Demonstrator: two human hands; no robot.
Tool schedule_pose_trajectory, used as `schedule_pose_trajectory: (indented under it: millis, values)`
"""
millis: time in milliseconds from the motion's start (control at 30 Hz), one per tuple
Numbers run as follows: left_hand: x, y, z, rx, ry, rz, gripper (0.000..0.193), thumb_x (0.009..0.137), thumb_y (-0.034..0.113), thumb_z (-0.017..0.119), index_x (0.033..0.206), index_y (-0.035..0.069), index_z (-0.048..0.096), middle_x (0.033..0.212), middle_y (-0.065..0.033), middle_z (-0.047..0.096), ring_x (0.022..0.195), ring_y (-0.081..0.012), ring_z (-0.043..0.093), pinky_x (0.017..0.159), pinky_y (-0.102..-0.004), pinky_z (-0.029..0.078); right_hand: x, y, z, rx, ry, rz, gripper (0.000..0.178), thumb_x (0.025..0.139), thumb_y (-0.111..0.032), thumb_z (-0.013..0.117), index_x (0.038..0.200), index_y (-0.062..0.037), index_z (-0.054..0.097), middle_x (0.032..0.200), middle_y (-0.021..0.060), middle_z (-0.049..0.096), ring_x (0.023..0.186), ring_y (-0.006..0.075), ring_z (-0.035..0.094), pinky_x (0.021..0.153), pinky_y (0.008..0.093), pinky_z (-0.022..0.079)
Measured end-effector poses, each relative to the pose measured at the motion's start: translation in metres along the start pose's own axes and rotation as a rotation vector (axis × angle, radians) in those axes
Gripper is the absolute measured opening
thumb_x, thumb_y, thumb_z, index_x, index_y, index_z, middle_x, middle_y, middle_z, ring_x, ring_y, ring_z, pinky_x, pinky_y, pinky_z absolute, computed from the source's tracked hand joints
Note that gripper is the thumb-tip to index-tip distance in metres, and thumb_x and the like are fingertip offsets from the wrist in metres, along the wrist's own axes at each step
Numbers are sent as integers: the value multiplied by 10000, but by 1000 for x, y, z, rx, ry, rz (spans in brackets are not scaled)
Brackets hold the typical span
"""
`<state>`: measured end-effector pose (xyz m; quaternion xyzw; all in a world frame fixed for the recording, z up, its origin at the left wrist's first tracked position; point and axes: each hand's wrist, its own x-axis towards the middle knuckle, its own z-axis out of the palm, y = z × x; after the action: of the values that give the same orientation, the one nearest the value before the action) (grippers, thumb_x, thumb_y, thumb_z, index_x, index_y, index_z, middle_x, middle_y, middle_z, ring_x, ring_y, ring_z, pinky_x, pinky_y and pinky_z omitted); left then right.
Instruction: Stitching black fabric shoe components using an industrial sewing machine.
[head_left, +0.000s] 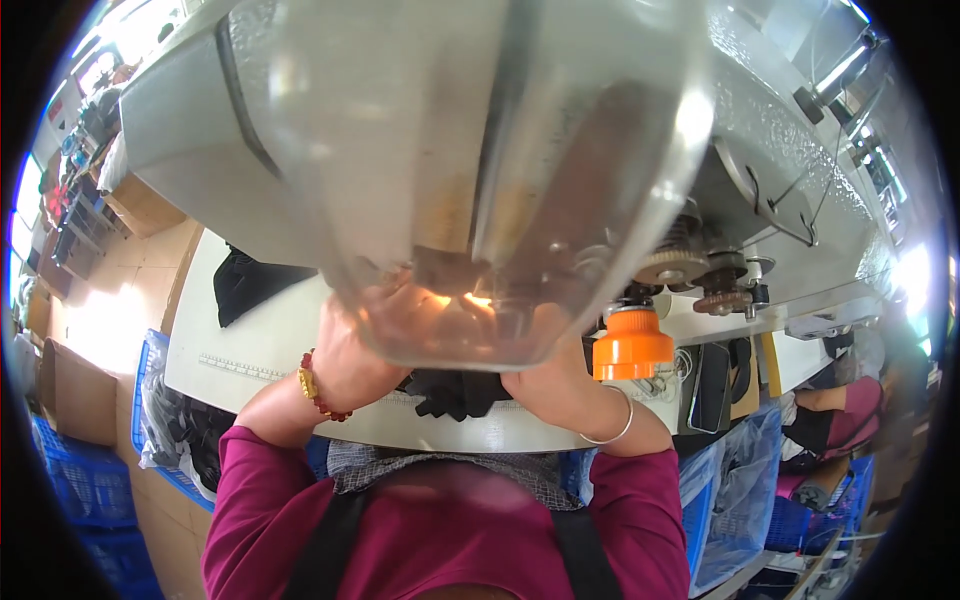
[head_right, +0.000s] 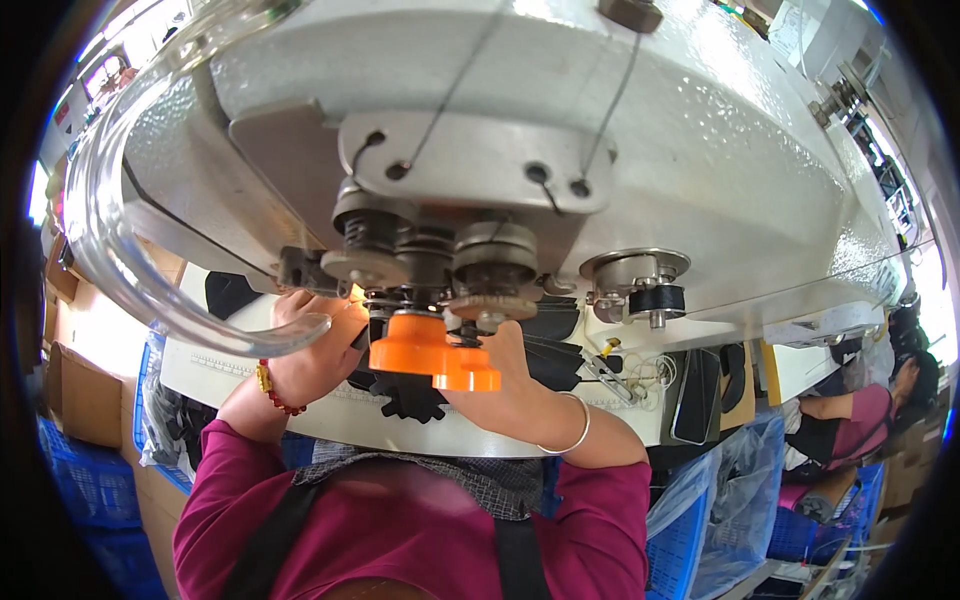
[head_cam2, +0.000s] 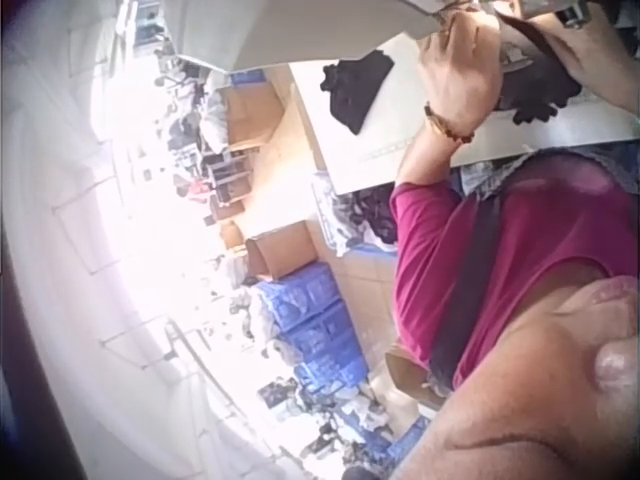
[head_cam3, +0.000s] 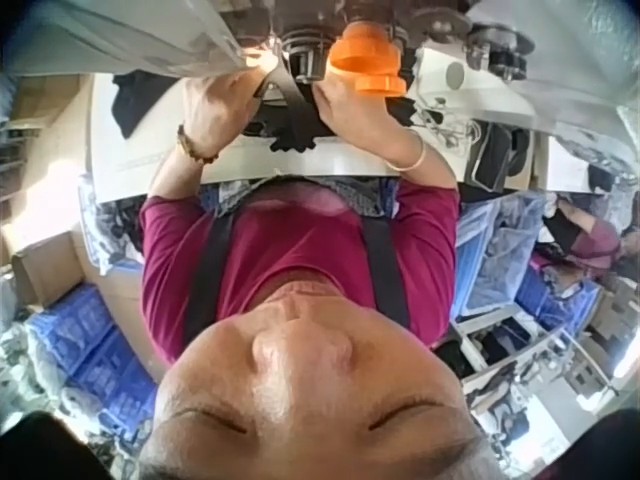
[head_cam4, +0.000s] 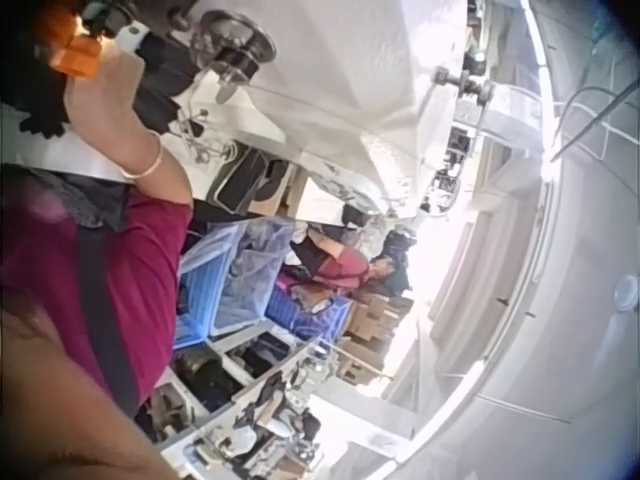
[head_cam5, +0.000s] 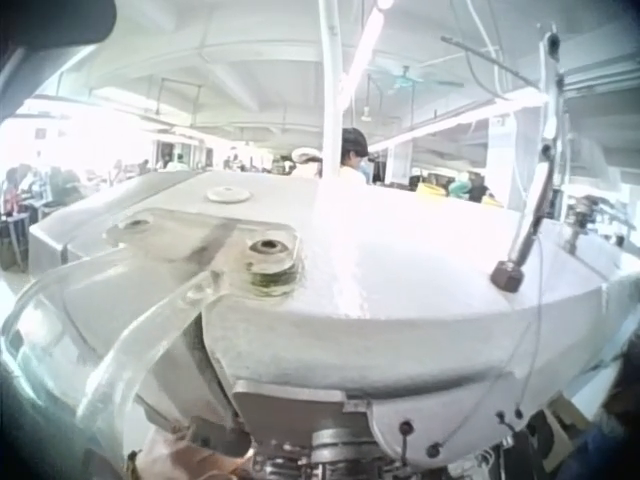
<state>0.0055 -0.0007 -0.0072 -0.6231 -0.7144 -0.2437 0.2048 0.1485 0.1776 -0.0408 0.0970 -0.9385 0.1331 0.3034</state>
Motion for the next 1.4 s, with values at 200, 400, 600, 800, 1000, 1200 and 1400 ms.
schedule_pose_trajectory:
  millis: [200,400,600,800,1000,1200,1400]
  values:
    - [0,-3,8,124,66,54,275,639,120,692,911,89,678,921,-69,620,828,-254,604,622,-405,458,0,8,7,54,75,0,307,672,-107,655,974,-145,696,876,24,643,801,282,601,675,452,404]
    - [5,0,3,226,139,86,210,728,200,710,898,97,646,839,-52,634,757,-226,636,573,-377,500,2,13,1,73,-15,36,323,815,-207,671,1131,-139,687,1095,143,625,842,344,595,620,483,430]
    - [2,-12,8,-9,208,-12,265,674,132,715,903,17,646,713,-82,635,623,-260,643,570,-356,501,19,-2,-19,87,-33,55,357,662,-211,726,1005,-121,689,1015,77,640,926,300,611,772,404,483]
    - [5,0,-3,-39,70,59,131,652,121,702,772,86,663,756,-46,605,600,-236,566,567,-356,430,16,14,-5,-2,50,-135,320,677,-162,685,997,-154,691,943,25,660,850,248,643,734,385,518]
    - [7,8,-2,-37,100,63,167,707,18,650,856,93,648,784,-36,598,712,-233,611,591,-378,489,17,19,-3,76,154,-208,360,634,-126,660,989,-177,695,972,-12,669,890,206,653,764,372,529]
    - [4,4,3,-43,94,29,124,724,81,658,847,89,648,803,-35,598,670,-235,604,548,-375,473,8,23,9,184,107,-106,363,679,-153,645,1039,-181,680,1030,-24,664,977,185,635,853,371,504]
    - [1,-2,6,21,53,31,283,635,74,720,917,59,693,852,-70,602,746,-262,592,610,-400,440,-4,33,17,-571,34,-479,453,854,-335,604,1239,-101,554,1109,38,652,1018,182,624,892,357,505]
